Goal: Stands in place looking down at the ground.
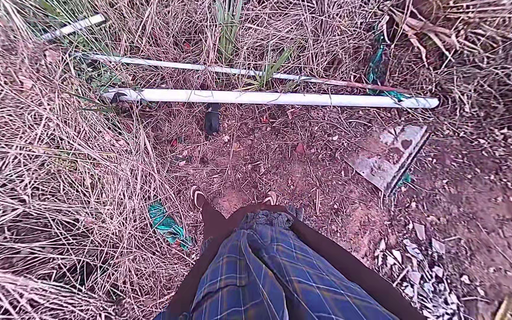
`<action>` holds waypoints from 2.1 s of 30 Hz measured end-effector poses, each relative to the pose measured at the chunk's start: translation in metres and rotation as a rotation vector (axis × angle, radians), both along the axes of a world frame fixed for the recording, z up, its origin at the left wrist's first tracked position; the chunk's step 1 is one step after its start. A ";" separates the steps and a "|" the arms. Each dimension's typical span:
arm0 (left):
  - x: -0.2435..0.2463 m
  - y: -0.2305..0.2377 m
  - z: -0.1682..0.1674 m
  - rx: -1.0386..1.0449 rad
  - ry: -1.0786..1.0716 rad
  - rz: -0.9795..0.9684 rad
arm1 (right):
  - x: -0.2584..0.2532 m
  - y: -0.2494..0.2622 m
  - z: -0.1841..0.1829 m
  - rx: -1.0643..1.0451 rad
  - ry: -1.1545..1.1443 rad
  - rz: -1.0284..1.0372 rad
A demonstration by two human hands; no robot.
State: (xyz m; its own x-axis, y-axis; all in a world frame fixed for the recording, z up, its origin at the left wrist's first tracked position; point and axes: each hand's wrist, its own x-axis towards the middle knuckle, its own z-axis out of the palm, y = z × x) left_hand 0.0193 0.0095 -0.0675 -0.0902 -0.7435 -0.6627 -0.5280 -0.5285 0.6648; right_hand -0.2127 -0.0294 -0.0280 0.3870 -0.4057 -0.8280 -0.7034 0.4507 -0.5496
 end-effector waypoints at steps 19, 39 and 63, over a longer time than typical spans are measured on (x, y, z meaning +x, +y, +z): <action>0.007 0.025 -0.082 -0.122 -0.437 0.139 | 0.000 0.029 -0.068 -0.045 -0.005 -0.227; -0.003 0.006 -0.035 -0.005 -0.305 0.177 | -0.004 0.023 -0.059 -0.043 -0.035 -0.232; 0.005 0.014 -0.067 -0.064 -0.368 0.174 | 0.002 0.017 -0.071 0.004 0.032 0.003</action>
